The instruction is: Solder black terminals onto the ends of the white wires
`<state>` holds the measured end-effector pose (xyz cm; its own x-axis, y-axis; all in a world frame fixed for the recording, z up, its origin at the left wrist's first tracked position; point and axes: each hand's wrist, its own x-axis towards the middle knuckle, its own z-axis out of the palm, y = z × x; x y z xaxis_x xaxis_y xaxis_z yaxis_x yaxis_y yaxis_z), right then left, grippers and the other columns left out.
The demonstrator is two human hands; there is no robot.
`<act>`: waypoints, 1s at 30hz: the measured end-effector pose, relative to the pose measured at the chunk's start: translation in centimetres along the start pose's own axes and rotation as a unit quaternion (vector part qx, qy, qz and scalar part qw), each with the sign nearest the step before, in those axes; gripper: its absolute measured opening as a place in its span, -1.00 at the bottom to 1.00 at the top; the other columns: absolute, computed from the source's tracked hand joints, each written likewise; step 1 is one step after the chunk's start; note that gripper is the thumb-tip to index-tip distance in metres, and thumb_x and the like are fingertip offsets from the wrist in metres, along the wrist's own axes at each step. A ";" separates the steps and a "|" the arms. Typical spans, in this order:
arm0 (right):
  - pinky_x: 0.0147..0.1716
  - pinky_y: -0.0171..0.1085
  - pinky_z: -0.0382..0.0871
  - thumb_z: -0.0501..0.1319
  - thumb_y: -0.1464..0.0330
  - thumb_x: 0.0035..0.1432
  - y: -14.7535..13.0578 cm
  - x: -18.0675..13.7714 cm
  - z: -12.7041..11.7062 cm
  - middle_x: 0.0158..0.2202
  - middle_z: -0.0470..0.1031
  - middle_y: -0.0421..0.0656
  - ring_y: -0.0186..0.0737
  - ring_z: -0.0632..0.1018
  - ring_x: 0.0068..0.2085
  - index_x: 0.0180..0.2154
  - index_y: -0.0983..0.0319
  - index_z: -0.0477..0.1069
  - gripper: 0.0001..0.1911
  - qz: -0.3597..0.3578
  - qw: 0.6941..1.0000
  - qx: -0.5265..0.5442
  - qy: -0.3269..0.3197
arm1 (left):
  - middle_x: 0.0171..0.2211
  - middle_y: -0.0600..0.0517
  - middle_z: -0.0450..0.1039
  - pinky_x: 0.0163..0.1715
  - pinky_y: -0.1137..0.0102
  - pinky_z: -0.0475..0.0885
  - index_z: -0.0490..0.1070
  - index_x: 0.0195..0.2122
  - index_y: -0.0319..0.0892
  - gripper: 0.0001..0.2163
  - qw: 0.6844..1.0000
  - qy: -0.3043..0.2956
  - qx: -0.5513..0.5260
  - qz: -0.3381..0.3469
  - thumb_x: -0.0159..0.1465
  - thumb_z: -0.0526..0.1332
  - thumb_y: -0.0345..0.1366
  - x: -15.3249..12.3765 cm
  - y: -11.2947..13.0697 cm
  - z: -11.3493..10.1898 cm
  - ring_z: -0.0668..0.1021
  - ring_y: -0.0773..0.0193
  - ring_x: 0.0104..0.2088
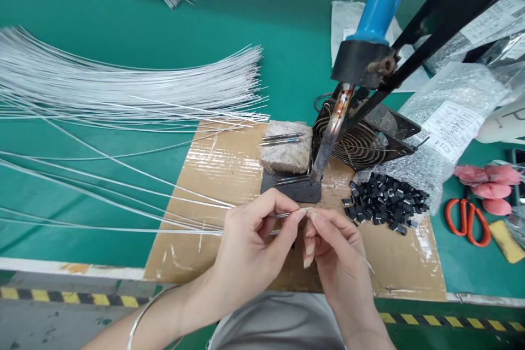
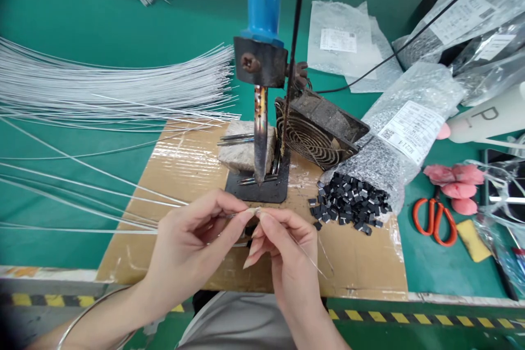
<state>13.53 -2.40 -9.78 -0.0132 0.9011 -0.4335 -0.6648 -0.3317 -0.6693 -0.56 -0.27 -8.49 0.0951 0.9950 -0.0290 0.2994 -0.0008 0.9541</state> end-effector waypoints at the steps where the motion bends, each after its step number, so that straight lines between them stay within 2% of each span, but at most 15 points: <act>1: -0.65 -0.58 0.50 0.60 0.25 0.05 0.1 0.0 0.2 -0.56 0.58 -0.28 -0.50 0.52 -0.63 -0.39 0.19 0.74 -0.83 -0.002 1.000 0.003 0.007 | -0.54 0.05 0.53 -0.61 0.45 0.27 0.50 -0.36 -0.14 -0.85 1.000 0.002 -0.002 0.001 0.38 0.26 -0.29 0.0 0.0 0.1 0.49 0.33 -0.57; 4: -0.64 -0.60 0.48 0.60 0.25 0.06 0.5 -0.1 0.6 -0.56 0.57 -0.28 -0.52 0.51 -0.62 -0.39 0.18 0.75 -0.84 -0.013 1.000 0.007 0.021 | -0.54 0.06 0.51 -0.62 0.45 0.24 0.49 -0.37 -0.15 -0.84 1.000 0.002 -0.009 -0.002 0.38 0.25 -0.30 0.0 0.0 0.1 0.47 0.35 -0.58; 7: -0.67 -0.56 0.47 0.56 0.20 0.11 0.5 -0.2 0.1 -0.51 0.60 -0.24 -0.44 0.55 -0.57 -0.34 0.13 0.76 -0.85 -0.030 0.999 -0.032 0.014 | -0.54 0.07 0.50 -0.60 0.45 0.24 0.49 -0.37 -0.15 -0.84 0.999 -0.009 -0.030 -0.010 0.38 0.24 -0.30 0.1 -0.1 0.0 0.47 0.35 -0.57; 9: -0.66 -0.48 0.50 0.51 0.18 0.19 -0.2 -0.2 -1.0 -0.46 0.63 -0.21 -0.37 0.58 -0.54 -0.26 0.09 0.77 -0.86 -0.074 0.989 -0.126 0.011 | -0.52 0.07 0.50 -0.59 0.45 0.24 0.51 -0.36 -0.16 -0.84 0.999 -0.011 -0.039 -0.015 0.38 0.25 -0.29 0.3 -0.2 -0.2 0.46 0.35 -0.56; 10: -0.64 -0.44 0.52 0.48 0.20 0.24 -0.8 -0.2 -1.7 -0.42 0.65 -0.21 -0.35 0.59 -0.53 -0.21 0.07 0.77 -0.87 -0.120 0.972 -0.199 0.021 | -0.52 0.07 0.49 -0.59 0.45 0.23 0.52 -0.35 -0.16 -0.85 0.999 -0.011 -0.038 -0.018 0.37 0.26 -0.29 0.4 -0.2 -0.3 0.45 0.35 -0.55; 11: -0.59 -0.41 0.54 0.45 0.25 0.27 -1.5 -0.1 -2.5 -0.38 0.65 -0.21 -0.36 0.59 -0.52 -0.17 0.06 0.76 -0.89 -0.177 0.941 -0.286 0.041 | -0.52 0.08 0.48 -0.59 0.45 0.23 0.52 -0.35 -0.16 -0.85 0.999 -0.010 -0.035 -0.021 0.37 0.26 -0.28 0.5 -0.2 -0.4 0.43 0.36 -0.55; 12: -0.53 -0.39 0.55 0.44 0.31 0.29 -2.3 0.1 -3.4 -0.34 0.66 -0.21 -0.37 0.59 -0.49 -0.14 0.06 0.75 -0.88 -0.245 0.890 -0.378 0.073 | -0.52 0.08 0.47 -0.59 0.45 0.22 0.53 -0.35 -0.15 -0.85 0.999 -0.012 -0.032 -0.025 0.36 0.27 -0.28 0.5 -0.3 -0.5 0.42 0.36 -0.55; 14: -0.45 -0.34 0.53 0.42 0.38 0.29 -3.7 0.6 -5.0 -0.32 0.62 -0.20 -0.34 0.57 -0.43 -0.11 0.14 0.73 -0.86 -0.352 0.753 -0.546 0.103 | -0.53 0.10 0.44 -0.59 0.46 0.20 0.53 -0.36 -0.15 -0.85 0.999 -0.021 -0.029 -0.031 0.36 0.27 -0.27 0.7 -0.2 -0.7 0.40 0.36 -0.55; 16: -0.40 -0.27 0.49 0.40 0.39 0.30 -4.7 1.2 -6.3 -0.40 0.54 -0.21 -0.27 0.53 -0.39 -0.15 0.22 0.70 -0.90 -0.400 0.625 -0.663 0.098 | -0.53 0.11 0.43 -0.59 0.46 0.20 0.53 -0.36 -0.15 -0.85 0.999 -0.032 -0.030 -0.031 0.35 0.27 -0.27 0.8 -0.2 -0.8 0.39 0.37 -0.56; 17: -0.38 -0.25 0.47 0.39 0.39 0.31 -4.9 1.5 -6.7 -0.43 0.50 -0.22 -0.24 0.52 -0.38 -0.18 0.24 0.68 -0.92 -0.408 0.582 -0.697 0.092 | -0.53 0.11 0.43 -0.59 0.46 0.19 0.53 -0.36 -0.15 -0.85 0.998 -0.034 -0.030 -0.032 0.35 0.27 -0.27 0.8 -0.1 -0.8 0.39 0.37 -0.56; 19: -0.37 -0.22 0.43 0.37 0.38 0.34 -5.0 1.9 -7.0 -0.47 0.44 -0.24 -0.22 0.50 -0.38 -0.25 0.25 0.64 -0.91 -0.413 0.542 -0.726 0.091 | -0.52 0.11 0.44 -0.59 0.46 0.20 0.54 -0.34 -0.14 -0.86 0.998 -0.033 -0.032 -0.035 0.35 0.27 -0.27 0.8 -0.1 -0.8 0.39 0.37 -0.56; 23: -0.38 -0.24 0.42 0.38 0.38 0.35 -4.4 1.8 -6.6 -0.46 0.48 -0.23 -0.23 0.50 -0.39 -0.26 0.25 0.60 -0.90 -0.426 0.544 -0.714 0.115 | -0.50 0.11 0.48 -0.57 0.46 0.22 0.57 -0.29 -0.12 -0.89 0.998 -0.033 -0.035 -0.029 0.36 0.27 -0.30 0.6 -0.3 -0.8 0.42 0.37 -0.54; 26: -0.33 -0.25 0.47 0.41 0.36 0.33 -4.0 1.2 -6.1 -0.36 0.61 -0.19 -0.25 0.55 -0.36 -0.25 0.23 0.63 -0.93 -0.446 0.569 -0.674 0.151 | -0.49 0.13 0.49 -0.55 0.46 0.22 0.58 -0.30 -0.11 -0.89 0.999 -0.027 -0.029 -0.010 0.37 0.28 -0.32 0.4 -0.5 -0.8 0.41 0.39 -0.53; 28: -0.31 -0.27 0.52 0.44 0.34 0.30 -3.8 0.7 -5.8 -0.32 0.66 -0.20 -0.29 0.58 -0.39 -0.24 0.19 0.65 -0.94 -0.429 0.632 -0.618 0.185 | -0.49 0.14 0.48 -0.55 0.46 0.21 0.58 -0.30 -0.11 -0.89 0.999 -0.023 -0.027 -0.003 0.38 0.29 -0.33 0.3 -0.6 -0.8 0.39 0.39 -0.54; 30: -0.33 -0.31 0.56 0.47 0.33 0.25 -3.6 0.4 -5.5 -0.31 0.67 -0.23 -0.32 0.62 -0.40 -0.19 0.14 0.67 -0.91 -0.384 0.717 -0.543 0.208 | -0.50 0.14 0.48 -0.55 0.46 0.21 0.58 -0.31 -0.11 -0.89 0.999 -0.021 -0.025 0.002 0.37 0.29 -0.33 0.3 -0.6 -0.8 0.37 0.40 -0.55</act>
<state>20.07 -2.40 -10.87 0.4194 0.8480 0.3240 0.6205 -0.0072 -0.7842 -1.50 0.07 -8.85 0.1373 0.9899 -0.0362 0.2504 0.0007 0.9681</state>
